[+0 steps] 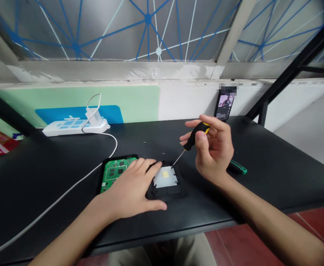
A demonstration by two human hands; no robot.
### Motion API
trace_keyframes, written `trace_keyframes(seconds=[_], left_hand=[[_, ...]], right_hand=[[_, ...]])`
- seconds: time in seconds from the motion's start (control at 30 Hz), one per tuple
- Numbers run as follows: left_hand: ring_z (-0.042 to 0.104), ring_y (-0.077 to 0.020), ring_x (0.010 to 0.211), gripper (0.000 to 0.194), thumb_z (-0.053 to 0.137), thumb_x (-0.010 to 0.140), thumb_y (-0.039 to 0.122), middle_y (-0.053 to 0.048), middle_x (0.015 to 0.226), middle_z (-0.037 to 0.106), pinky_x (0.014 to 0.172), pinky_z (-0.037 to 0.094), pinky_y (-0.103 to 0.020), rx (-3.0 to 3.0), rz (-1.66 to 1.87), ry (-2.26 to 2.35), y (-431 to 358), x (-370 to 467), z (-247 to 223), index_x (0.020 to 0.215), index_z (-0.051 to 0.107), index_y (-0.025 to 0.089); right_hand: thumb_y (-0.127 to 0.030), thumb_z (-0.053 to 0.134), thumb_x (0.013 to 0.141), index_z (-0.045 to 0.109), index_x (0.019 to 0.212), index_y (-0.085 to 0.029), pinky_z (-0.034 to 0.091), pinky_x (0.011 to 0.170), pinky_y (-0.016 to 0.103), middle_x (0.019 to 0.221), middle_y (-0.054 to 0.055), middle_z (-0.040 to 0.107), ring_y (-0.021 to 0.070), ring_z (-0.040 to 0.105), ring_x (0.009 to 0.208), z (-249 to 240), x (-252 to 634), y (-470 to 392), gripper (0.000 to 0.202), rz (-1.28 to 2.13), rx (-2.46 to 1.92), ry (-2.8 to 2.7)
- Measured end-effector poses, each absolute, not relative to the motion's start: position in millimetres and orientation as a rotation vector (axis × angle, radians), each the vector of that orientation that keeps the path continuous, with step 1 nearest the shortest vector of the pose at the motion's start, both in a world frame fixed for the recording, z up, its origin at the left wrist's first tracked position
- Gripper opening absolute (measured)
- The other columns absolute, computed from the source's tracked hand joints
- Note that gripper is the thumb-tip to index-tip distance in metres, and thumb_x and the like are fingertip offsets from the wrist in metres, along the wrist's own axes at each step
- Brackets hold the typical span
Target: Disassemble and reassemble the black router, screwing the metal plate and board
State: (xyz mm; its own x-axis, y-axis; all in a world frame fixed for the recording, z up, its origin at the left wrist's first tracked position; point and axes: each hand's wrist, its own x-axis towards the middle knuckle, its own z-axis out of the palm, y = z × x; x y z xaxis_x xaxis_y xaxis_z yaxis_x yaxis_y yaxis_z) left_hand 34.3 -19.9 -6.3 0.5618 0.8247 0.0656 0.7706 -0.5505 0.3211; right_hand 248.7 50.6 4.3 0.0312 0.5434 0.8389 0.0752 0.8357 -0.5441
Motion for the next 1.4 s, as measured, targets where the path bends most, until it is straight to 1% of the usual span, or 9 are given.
trace_keyframes(seconds=[0.17, 0.27, 0.5, 0.73, 0.9, 1.0, 1.1, 1.23, 1.4], left_hand=[[0.048, -0.0378, 0.129, 0.095, 0.070, 0.078, 0.072, -0.017, 0.144, 0.051, 0.110, 0.038, -0.054, 2.545, 0.294, 1.319, -20.3, 34.3, -5.0, 0.149, 0.042, 0.015], [0.049, -0.0385, 0.126, 0.092, 0.070, 0.075, 0.075, -0.016, 0.140, 0.053, 0.108, 0.040, -0.056, 2.542, 0.317, 1.301, -20.2, 33.8, -3.4, 0.144, 0.048, 0.018], [0.049, -0.0387, 0.125, 0.092, 0.071, 0.073, 0.076, -0.017, 0.139, 0.053, 0.107, 0.041, -0.056, 2.540, 0.311, 1.284, -19.7, 32.5, -3.9, 0.141, 0.052, 0.017], [0.050, -0.0391, 0.125, 0.090, 0.070, 0.073, 0.076, -0.016, 0.138, 0.054, 0.107, 0.041, -0.055, 2.545, 0.304, 1.289, -20.1, 33.2, -3.3, 0.140, 0.053, 0.018], [0.049, -0.0392, 0.126, 0.093, 0.069, 0.074, 0.076, -0.018, 0.140, 0.053, 0.108, 0.040, -0.057, 2.552, 0.272, 1.288, -21.3, 32.7, -2.3, 0.142, 0.051, 0.014], [0.050, -0.0383, 0.126, 0.095, 0.067, 0.074, 0.080, -0.016, 0.140, 0.053, 0.108, 0.040, -0.056, 2.548, 0.316, 1.293, -21.1, 31.6, -3.3, 0.142, 0.051, 0.017], [0.048, -0.0366, 0.129, 0.087, 0.060, 0.081, 0.079, -0.015, 0.144, 0.051, 0.109, 0.040, -0.054, 2.539, 0.382, 1.333, -18.5, 32.1, -3.6, 0.144, 0.049, 0.020], [0.048, -0.0336, 0.130, 0.067, 0.050, 0.097, 0.065, -0.014, 0.144, 0.053, 0.109, 0.040, -0.052, 2.588, 0.406, 1.347, -11.7, 36.5, -2.5, 0.146, 0.048, 0.019], [0.052, -0.0310, 0.123, 0.057, 0.050, 0.100, 0.058, -0.012, 0.136, 0.058, 0.106, 0.042, -0.048, 2.602, 0.404, 1.351, -5.7, 41.8, -1.8, 0.142, 0.051, 0.018]], right_hand=[[-0.027, 0.053, 0.100, 0.055, 0.126, -0.034, 0.063, 0.062, 0.028, 0.108, 0.002, 0.064, 0.0107, 0.072, 0.071, 3.9, 247.5, 55.5, 0.027, 0.397, -0.496, -1.464], [-0.028, 0.051, 0.101, 0.051, 0.124, -0.034, 0.065, 0.067, 0.030, 0.109, 0.002, 0.061, 0.0124, 0.074, 0.077, 1.0, 246.6, 58.5, 0.024, 0.426, -0.524, -1.470], [-0.029, 0.057, 0.098, 0.049, 0.117, -0.028, 0.065, 0.072, 0.029, 0.105, 0.000, 0.061, 0.0113, 0.075, 0.077, -8.9, 247.4, 67.9, 0.021, 0.553, -0.658, -1.478], [-0.029, 0.061, 0.094, 0.050, 0.113, -0.025, 0.064, 0.067, 0.028, 0.101, 0.001, 0.062, 0.0131, 0.076, 0.073, -14.1, 251.2, 79.6, 0.022, 0.623, -0.776, -1.462], [-0.028, 0.058, 0.095, 0.048, 0.113, -0.025, 0.065, 0.068, 0.028, 0.101, 0.001, 0.061, 0.0112, 0.074, 0.071, -11.9, 250.3, 78.6, 0.021, 0.628, -0.757, -1.440], [-0.031, 0.059, 0.095, 0.048, 0.113, -0.026, 0.065, 0.069, 0.028, 0.101, 0.000, 0.061, 0.0109, 0.074, 0.071, -9.9, 249.7, 77.4, 0.022, 0.629, -0.746, -1.419], [-0.033, 0.059, 0.095, 0.047, 0.112, -0.026, 0.065, 0.069, 0.029, 0.101, 0.000, 0.060, 0.0113, 0.074, 0.071, -8.4, 249.1, 76.8, 0.022, 0.629, -0.734, -1.400], [-0.032, 0.055, 0.097, 0.045, 0.114, -0.026, 0.066, 0.072, 0.031, 0.104, 0.002, 0.060, 0.0114, 0.074, 0.073, -6.4, 248.7, 75.2, 0.020, 0.635, -0.726, -1.416], [-0.031, 0.056, 0.096, 0.046, 0.112, -0.026, 0.066, 0.070, 0.028, 0.103, 0.001, 0.060, 0.0102, 0.074, 0.071, -4.0, 248.6, 72.6, 0.020, 0.659, -0.734, -1.389]])
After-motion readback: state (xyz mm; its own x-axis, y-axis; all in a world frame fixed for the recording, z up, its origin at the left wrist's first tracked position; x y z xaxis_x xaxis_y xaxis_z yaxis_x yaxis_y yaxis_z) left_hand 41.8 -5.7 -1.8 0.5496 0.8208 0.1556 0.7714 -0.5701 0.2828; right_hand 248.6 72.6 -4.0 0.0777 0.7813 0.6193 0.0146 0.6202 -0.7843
